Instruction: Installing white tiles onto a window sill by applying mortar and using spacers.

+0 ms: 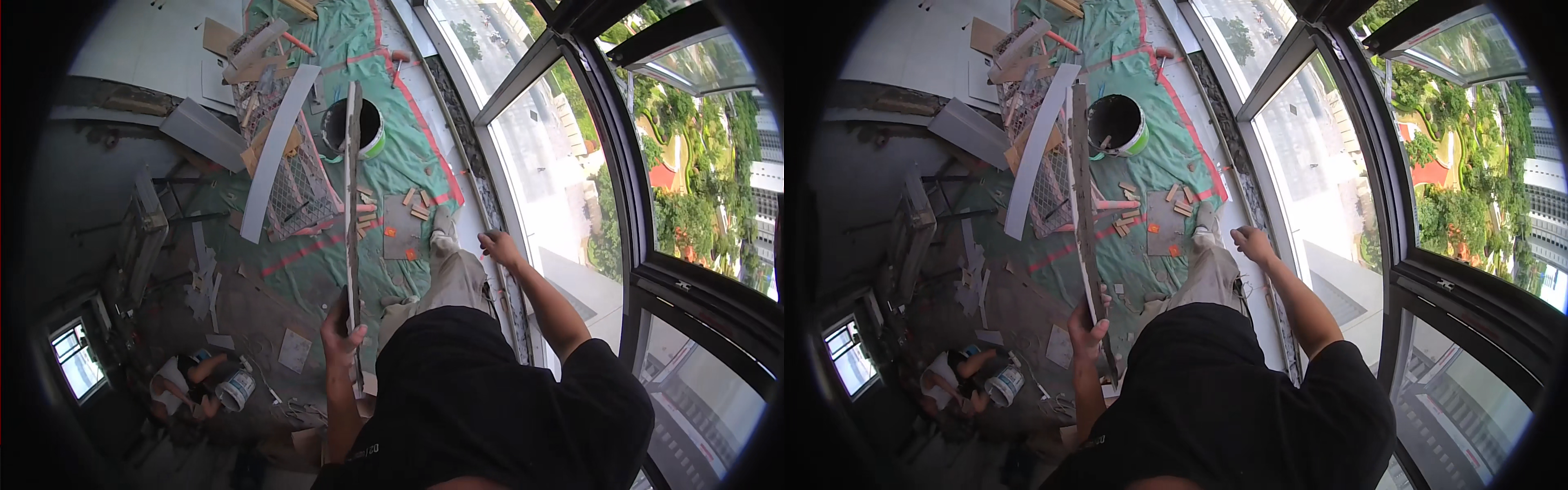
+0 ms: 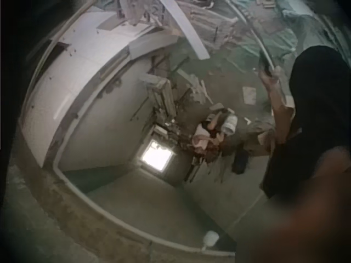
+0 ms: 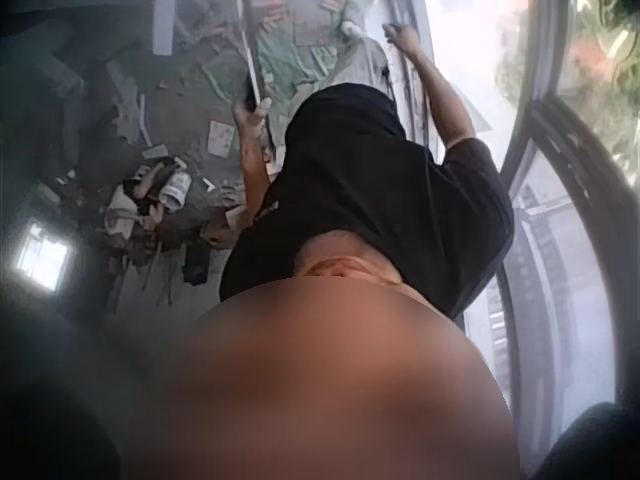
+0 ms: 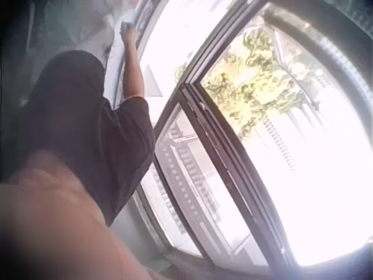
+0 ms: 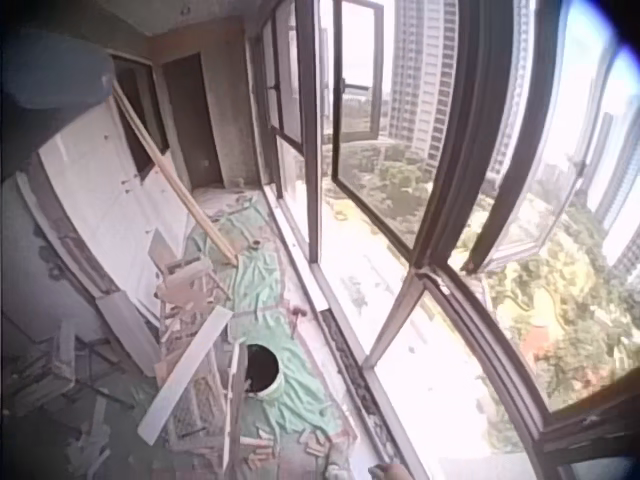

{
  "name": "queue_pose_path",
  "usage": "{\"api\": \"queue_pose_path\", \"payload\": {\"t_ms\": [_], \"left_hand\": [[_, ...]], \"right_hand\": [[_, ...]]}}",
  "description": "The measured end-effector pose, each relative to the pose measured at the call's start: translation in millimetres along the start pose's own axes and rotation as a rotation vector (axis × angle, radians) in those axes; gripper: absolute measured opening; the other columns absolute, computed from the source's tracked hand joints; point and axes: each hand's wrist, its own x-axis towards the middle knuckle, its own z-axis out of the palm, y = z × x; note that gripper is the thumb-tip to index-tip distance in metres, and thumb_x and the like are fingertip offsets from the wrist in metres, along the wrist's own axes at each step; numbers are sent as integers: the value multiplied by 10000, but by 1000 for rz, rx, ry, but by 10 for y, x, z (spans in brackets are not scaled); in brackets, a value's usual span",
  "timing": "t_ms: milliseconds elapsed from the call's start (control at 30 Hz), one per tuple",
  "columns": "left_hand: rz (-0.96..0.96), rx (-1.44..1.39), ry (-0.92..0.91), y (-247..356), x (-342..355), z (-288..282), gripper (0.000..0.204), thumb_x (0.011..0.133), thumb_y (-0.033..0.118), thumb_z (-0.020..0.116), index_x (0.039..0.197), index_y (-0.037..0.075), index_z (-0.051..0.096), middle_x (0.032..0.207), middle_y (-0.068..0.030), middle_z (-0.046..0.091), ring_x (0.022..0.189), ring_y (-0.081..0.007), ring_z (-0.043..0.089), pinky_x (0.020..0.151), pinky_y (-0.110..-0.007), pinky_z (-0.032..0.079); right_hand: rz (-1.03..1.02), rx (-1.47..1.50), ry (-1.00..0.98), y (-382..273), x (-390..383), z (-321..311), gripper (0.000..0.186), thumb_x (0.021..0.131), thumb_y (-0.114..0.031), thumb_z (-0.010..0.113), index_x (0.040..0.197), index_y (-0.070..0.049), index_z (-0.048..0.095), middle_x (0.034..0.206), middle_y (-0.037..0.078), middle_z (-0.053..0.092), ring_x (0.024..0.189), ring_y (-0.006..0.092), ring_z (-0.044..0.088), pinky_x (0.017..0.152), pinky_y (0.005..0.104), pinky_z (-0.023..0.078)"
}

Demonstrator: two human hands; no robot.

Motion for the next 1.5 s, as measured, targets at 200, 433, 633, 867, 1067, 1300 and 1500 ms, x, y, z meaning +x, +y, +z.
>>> {"api": "queue_pose_path", "payload": {"t_ms": [200, 433, 633, 867, 1067, 1300, 1500], "left_hand": [[61, 482, 30, 637, 892, 467, 841, 743, 126, 984, 1528, 13, 705, 1540, -215, 682, 1394, -320, 669, 1160, -454, 533], [204, 1030, -32, 1152, 1719, 655, 854, 675, 209, 997, 1495, 157, 765, 1449, -178, 677, 1279, -423, 647, 1113, -558, 534], [301, 1211, -205, 1491, 2900, 653, 859, 643, 259, 984, 1476, 201, 784, 1478, -149, 628, 1307, -391, 597, 1154, -544, 480], [492, 1221, -499, 1604, 4949, 585, 873, 661, 264, 969, 1509, 248, 762, 1487, -158, 606, 1331, -392, 580, 1195, -542, 446], [632, 1206, -789, 1714, 6576, 788, 895, 651, 274, 989, 1511, 253, 744, 1513, -165, 612, 1355, -414, 565, 1233, -533, 422], [707, 1244, -982, 1272, 7959, 1471, 919, 609, 289, 1016, 1488, 260, 749, 1503, -142, 622, 1378, -383, 589, 1367, -593, 314], [832, 1403, -1187, 425, 9085, 2342, 889, 665, 367, 1022, 1497, 271, 725, 1529, -125, 650, 1465, -340, 591, 1444, -617, 146]], "right_hand": [[23, 259, 54, -644, 778, -986, 520, 1179, -474, 628, 1203, 22, 782, 944, 101, 810, 800, 181, 781, 740, 347, 617], [31, 774, 135, -1271, 1187, -1505, 718, 1192, -628, 502, 1312, 38, 745, 1032, 129, 806, 912, 212, 783, 802, 370, 622], [23, 713, 214, -1418, 1614, -1575, 693, 1205, -588, 499, 1312, 43, 766, 1022, 126, 797, 915, 209, 767, 792, 360, 611], [175, 624, 520, -1530, 2044, -1504, 571, 1211, -477, 542, 1282, 32, 791, 1090, 116, 804, 928, 197, 753, 791, 360, 605], [186, 460, 562, -1658, 2447, -1615, 461, 1190, -389, 622, 1276, 27, 799, 1054, 80, 797, 925, 162, 734, 766, 342, 608], [400, 260, 609, -1352, 3222, -1316, 429, 1148, -323, 657, 1222, 71, 808, 983, 125, 809, 857, 194, 737, 760, 376, 600], [499, 340, 581, -527, 4115, -1027, 437, 1107, -320, 733, 1204, 99, 807, 954, 125, 811, 821, 172, 711, 750, 355, 570]]}}
